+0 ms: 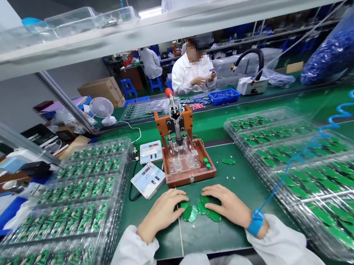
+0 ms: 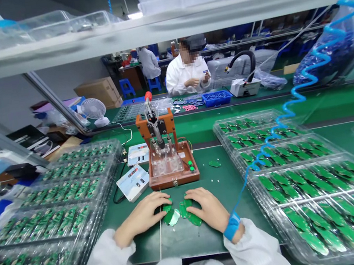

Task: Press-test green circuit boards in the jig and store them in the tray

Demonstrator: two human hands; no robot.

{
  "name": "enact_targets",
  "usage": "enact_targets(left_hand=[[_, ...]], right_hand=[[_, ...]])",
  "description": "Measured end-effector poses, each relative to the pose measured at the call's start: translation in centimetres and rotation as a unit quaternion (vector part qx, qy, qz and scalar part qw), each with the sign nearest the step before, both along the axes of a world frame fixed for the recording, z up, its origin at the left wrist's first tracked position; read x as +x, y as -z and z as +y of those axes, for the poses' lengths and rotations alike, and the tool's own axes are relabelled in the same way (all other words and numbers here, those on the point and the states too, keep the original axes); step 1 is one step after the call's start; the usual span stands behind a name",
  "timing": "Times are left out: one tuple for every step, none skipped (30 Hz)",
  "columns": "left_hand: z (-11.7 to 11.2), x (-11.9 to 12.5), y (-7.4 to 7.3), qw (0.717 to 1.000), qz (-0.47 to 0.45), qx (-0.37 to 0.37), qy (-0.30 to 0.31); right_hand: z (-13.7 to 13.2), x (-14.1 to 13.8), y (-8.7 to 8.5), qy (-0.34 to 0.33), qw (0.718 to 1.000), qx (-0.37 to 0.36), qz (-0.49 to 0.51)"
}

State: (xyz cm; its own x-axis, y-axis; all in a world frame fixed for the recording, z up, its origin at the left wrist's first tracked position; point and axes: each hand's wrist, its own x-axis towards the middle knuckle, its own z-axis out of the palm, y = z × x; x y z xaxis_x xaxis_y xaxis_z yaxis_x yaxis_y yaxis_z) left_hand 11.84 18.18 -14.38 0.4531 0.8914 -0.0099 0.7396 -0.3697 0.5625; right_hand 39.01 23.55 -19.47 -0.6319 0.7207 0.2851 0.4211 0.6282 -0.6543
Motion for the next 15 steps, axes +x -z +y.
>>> enact_targets(left_hand=[[0.0, -0.1, -0.2, 1.000, -0.025, 0.000, -0.007], [0.1, -0.2, -0.5, 0.998, -0.056, 0.007, -0.014], [0.3, -0.4, -0.8, 0.996, -0.089, 0.020, -0.025], [0.7, -0.7, -1.1, 0.991, -0.117, 0.042, -0.040], [1.3, -0.9, -1.5, 0.986, -0.136, 0.072, -0.058], [2.1, -1.2, -1.8, 0.981, -0.143, 0.105, -0.079], [3.0, -1.4, -2.1, 0.975, -0.140, 0.138, -0.099], [4.1, -1.6, -2.3, 0.971, -0.129, 0.167, -0.115], [5.2, -1.7, -2.4, 0.967, -0.115, 0.189, -0.125], [6.1, -1.8, -2.5, 0.965, -0.101, 0.205, -0.130], [7.0, -1.8, -2.5, 0.965, -0.087, 0.212, -0.130], [7.7, -1.8, -2.5, 0.965, -0.075, 0.215, -0.127], [8.2, -1.7, -2.4, 0.967, -0.066, 0.215, -0.123], [8.5, -1.6, -2.4, 0.968, -0.060, 0.212, -0.121], [8.6, -1.5, -2.3, 0.969, -0.057, 0.209, -0.121]], right_hand=[[0.2, 0.1, -0.6, 0.003, 1.000, -0.004, 0.014], [0.5, 0.2, -1.3, 0.009, 1.000, -0.003, 0.030], [1.1, 0.3, -2.1, 0.016, 0.999, 0.004, 0.048], [1.8, 0.3, -3.0, 0.023, 0.997, 0.017, 0.065], [2.7, 0.1, -3.9, 0.030, 0.996, 0.035, 0.080], [3.9, -0.2, -4.8, 0.035, 0.994, 0.054, 0.090], [5.1, -0.6, -5.4, 0.036, 0.992, 0.072, 0.093], [6.3, -1.2, -5.9, 0.032, 0.992, 0.088, 0.086], [7.6, -1.8, -6.2, 0.024, 0.992, 0.099, 0.073], [8.7, -2.4, -6.3, 0.012, 0.993, 0.107, 0.058], [9.6, -3.1, -6.3, -0.001, 0.993, 0.111, 0.043], [10.3, -3.6, -6.1, -0.013, 0.993, 0.113, 0.031], [10.9, -4.1, -5.9, -0.022, 0.993, 0.114, 0.023], [11.2, -4.5, -5.6, -0.027, 0.993, 0.115, 0.019], [11.5, -4.7, -5.3, -0.029, 0.993, 0.115, 0.017]])
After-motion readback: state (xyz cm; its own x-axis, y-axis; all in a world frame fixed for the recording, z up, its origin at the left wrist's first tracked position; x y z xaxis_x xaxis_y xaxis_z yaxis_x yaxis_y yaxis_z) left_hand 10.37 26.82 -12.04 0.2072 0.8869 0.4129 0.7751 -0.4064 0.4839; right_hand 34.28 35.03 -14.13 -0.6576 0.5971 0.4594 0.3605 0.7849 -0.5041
